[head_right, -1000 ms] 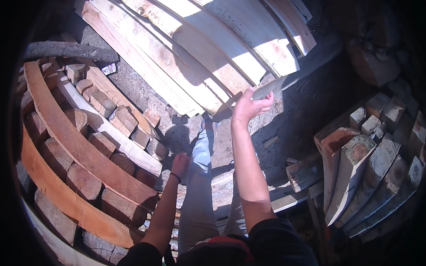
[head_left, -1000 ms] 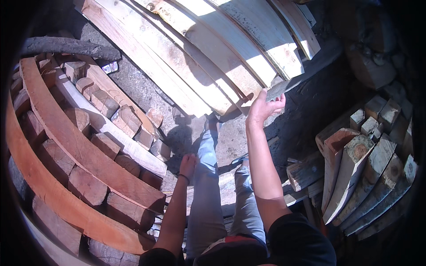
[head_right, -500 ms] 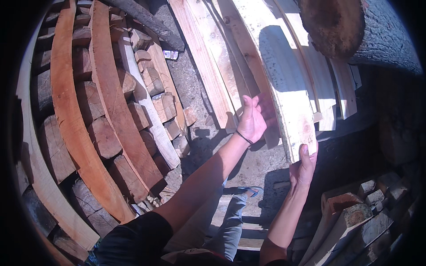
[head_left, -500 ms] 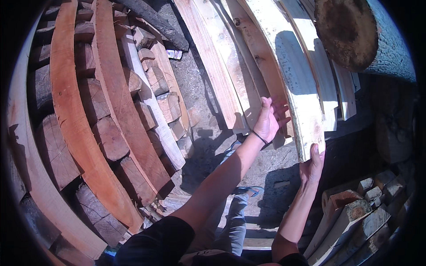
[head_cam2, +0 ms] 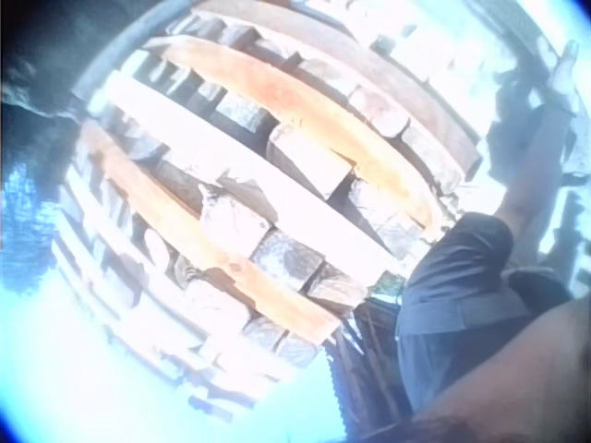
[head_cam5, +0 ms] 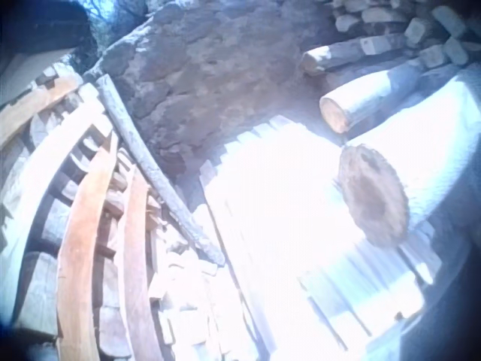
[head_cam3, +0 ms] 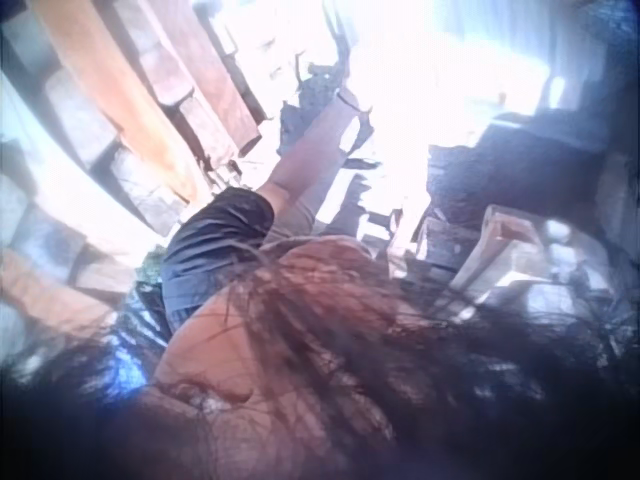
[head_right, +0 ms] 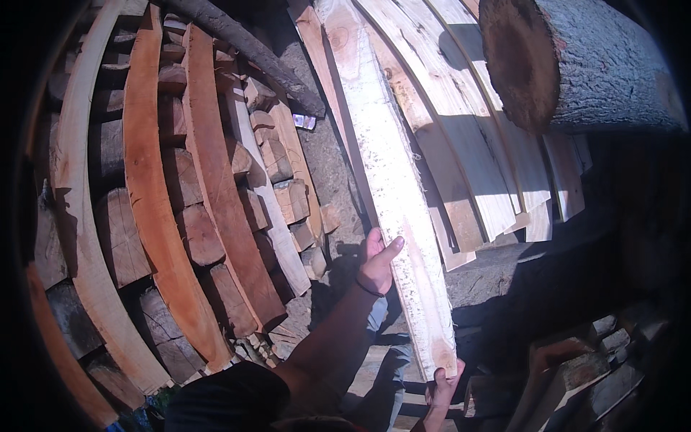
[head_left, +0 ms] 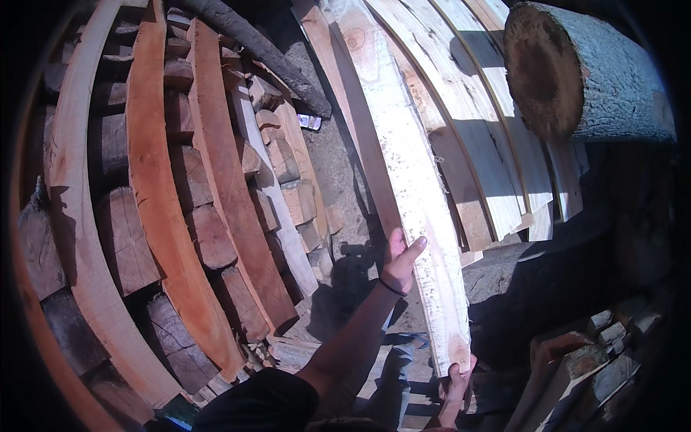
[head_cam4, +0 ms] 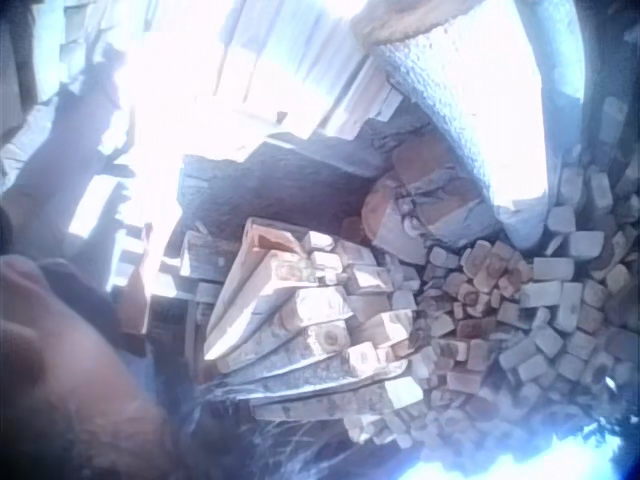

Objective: The person moves various pieces of cut lumber and stacks them together onto a larger pile in an outdoor workshop.

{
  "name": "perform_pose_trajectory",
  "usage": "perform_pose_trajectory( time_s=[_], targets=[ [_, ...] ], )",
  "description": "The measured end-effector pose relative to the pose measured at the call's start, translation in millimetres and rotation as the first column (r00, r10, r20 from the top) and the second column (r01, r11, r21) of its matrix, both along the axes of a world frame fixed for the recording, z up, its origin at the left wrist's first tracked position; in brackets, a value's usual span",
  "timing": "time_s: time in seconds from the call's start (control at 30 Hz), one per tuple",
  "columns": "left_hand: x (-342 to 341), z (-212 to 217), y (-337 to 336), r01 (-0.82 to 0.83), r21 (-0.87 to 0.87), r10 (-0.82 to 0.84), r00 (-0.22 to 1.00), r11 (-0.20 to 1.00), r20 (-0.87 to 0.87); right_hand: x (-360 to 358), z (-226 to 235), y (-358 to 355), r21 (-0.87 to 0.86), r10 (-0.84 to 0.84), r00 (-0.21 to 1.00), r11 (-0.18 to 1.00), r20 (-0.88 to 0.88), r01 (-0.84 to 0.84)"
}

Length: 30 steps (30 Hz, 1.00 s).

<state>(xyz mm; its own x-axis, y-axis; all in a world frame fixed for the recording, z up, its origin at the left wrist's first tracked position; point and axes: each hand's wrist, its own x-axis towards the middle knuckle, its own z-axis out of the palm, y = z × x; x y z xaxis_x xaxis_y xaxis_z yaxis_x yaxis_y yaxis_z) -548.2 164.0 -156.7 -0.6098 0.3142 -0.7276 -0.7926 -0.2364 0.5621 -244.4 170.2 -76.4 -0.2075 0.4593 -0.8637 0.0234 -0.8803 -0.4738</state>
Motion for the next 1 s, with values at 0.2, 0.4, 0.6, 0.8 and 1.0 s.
perform_pose_trajectory(
  time_s=[0.2,0.4,0.6,0.8,1.0],
  targets=[
    [-120,-24,-29,0.119,-0.073,-0.137,0.934,0.99,-0.329,-108,-45,3,-0.066,0.001,0.972,0.998,-0.236,-0.017],
    [-232,-50,-86,0.573,-0.666,-0.612,0.761,0.477,0.216,-143,-189,16,0.144,0.547,0.792,0.79,0.271,-0.596],
    [-200,-67,-147,0.512,-0.653,-0.568,0.81,0.559,0.149,-171,-170,173,0.24,0.048,0.641,0.904,0.766,-0.354],
    [-49,-99,-68,0.664,-0.656,-0.665,0.675,0.359,0.319,-163,-226,203,0.098,0.18,0.811,0.955,0.556,-0.279],
    [-8,-146,3,0.419,-0.899,-0.52,0.801,0.131,0.297,-203,-146,123,0.328,-0.025,0.972,0.943,0.233,-0.055]
  ],
)
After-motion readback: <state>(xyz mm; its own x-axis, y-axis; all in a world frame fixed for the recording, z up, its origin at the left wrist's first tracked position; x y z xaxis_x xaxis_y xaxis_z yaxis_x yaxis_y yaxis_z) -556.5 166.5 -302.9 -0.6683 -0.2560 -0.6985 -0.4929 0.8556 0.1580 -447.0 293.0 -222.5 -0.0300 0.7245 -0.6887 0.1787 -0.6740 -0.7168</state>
